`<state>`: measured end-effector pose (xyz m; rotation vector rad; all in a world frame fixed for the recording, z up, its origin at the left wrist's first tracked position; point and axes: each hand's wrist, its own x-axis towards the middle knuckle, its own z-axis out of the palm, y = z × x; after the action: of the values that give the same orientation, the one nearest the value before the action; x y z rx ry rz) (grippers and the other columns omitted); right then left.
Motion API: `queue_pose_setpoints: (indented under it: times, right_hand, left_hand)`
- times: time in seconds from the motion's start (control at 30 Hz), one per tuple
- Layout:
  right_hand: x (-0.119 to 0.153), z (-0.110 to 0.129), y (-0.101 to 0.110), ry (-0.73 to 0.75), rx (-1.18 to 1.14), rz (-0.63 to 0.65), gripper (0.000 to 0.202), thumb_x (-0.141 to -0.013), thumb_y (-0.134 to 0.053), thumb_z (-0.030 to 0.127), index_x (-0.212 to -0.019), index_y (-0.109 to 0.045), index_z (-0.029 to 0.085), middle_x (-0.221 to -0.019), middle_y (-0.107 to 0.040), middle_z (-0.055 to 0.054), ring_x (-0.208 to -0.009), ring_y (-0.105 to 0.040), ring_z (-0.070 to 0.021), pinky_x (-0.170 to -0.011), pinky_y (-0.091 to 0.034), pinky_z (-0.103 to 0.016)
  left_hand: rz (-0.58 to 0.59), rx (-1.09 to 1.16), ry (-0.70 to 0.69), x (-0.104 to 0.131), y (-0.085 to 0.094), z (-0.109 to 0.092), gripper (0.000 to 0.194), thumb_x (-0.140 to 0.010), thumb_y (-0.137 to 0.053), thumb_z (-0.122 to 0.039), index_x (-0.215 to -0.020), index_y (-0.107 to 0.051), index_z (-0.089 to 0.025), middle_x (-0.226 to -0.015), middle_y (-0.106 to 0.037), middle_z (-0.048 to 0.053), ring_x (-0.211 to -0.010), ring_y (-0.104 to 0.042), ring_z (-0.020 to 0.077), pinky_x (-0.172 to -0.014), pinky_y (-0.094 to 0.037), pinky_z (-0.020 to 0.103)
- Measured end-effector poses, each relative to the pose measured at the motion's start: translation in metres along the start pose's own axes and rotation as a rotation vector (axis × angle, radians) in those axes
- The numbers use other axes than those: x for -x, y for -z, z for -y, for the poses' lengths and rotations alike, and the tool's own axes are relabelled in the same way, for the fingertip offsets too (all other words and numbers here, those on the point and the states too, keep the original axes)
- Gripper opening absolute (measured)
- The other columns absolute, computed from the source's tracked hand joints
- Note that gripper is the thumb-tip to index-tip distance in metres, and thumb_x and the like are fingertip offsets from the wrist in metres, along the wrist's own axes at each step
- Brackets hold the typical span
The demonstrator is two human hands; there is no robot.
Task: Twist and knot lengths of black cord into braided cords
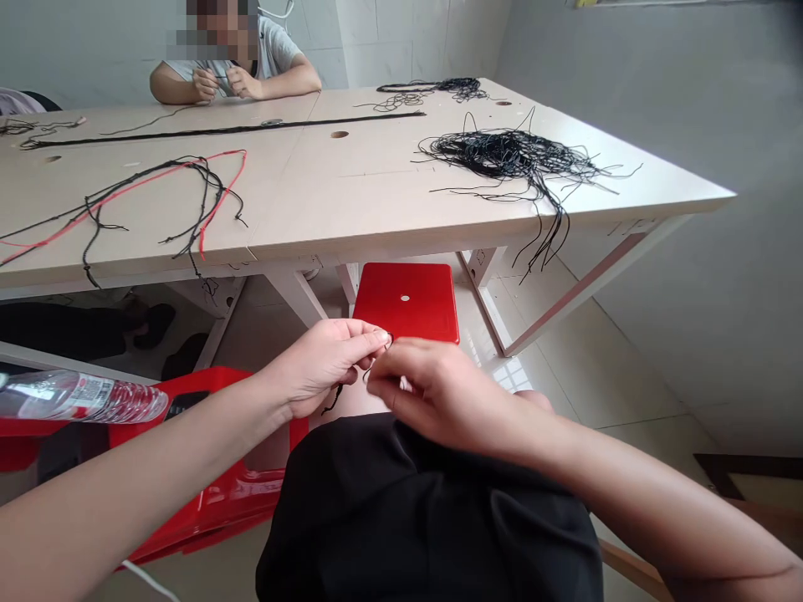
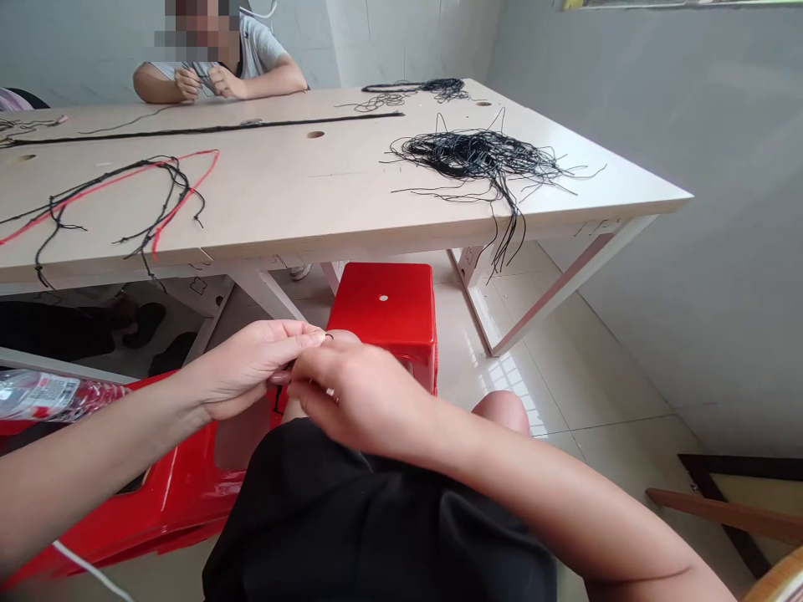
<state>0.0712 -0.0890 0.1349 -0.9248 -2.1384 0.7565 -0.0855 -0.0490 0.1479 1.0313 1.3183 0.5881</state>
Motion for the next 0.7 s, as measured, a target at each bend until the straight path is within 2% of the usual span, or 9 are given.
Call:
queue_pose_setpoints:
  times: [0.1,0.23,0.37,0.53,0.7]
  right_hand:
    - [-0.009,-0.011,0.008,-0.133,-0.163,-0.147,0.010,-0.084,-0.056,0.018,-0.075,-0.060,0.017,-0.066,-0.061,0.002,-0.059,-0.054,-0.0076,-0.056,-0.043,-0.019]
    - [-0.013,-0.024,0.011,-0.252,-0.251,-0.189,0.011,-0.081,-0.059,0.023,-0.072,-0.060,0.017,-0.062,-0.061,0.002,-0.055,-0.053,-0.0081,-0.052,-0.041,-0.019]
    - [-0.013,-0.030,0.011,-0.273,-0.253,-0.182,0.011,-0.080,-0.060,0.024,-0.074,-0.065,0.016,-0.065,-0.063,0.000,-0.055,-0.051,-0.0076,-0.052,-0.040,-0.020]
    - [-0.012,-0.031,0.012,-0.249,-0.262,-0.196,0.012,-0.078,-0.062,0.022,-0.068,-0.061,0.015,-0.056,-0.053,0.005,-0.050,-0.042,-0.0048,-0.046,-0.033,-0.018]
    - [-0.012,-0.028,0.012,-0.249,-0.259,-0.212,0.011,-0.078,-0.062,0.022,-0.072,-0.064,0.014,-0.058,-0.056,0.004,-0.051,-0.042,-0.0048,-0.048,-0.034,-0.019]
  left_hand:
    - [-0.005,0.021,-0.015,0.003,-0.002,0.000,0.017,-0.066,-0.071,-0.023,-0.057,-0.061,-0.012,-0.055,-0.051,-0.001,-0.044,-0.034,0.0024,-0.037,-0.023,0.014]
    - [0.004,0.072,-0.014,0.004,-0.003,-0.002,0.015,-0.066,-0.070,-0.019,-0.057,-0.061,-0.011,-0.060,-0.054,0.002,-0.047,-0.037,0.0035,-0.037,-0.021,0.014]
    - [0.008,0.093,0.020,0.002,-0.003,-0.002,0.013,-0.067,-0.068,-0.015,-0.057,-0.060,-0.011,-0.060,-0.052,0.002,-0.049,-0.038,0.0037,-0.036,-0.020,0.013]
    - [0.007,0.105,0.027,0.001,-0.006,-0.002,0.014,-0.070,-0.066,-0.014,-0.057,-0.061,-0.010,-0.060,-0.052,0.002,-0.049,-0.039,0.0039,-0.036,-0.020,0.013]
    - [0.001,0.131,0.026,0.001,-0.006,-0.004,0.011,-0.069,-0.065,-0.011,-0.059,-0.062,-0.009,-0.061,-0.052,0.003,-0.049,-0.039,0.0037,-0.035,-0.019,0.014]
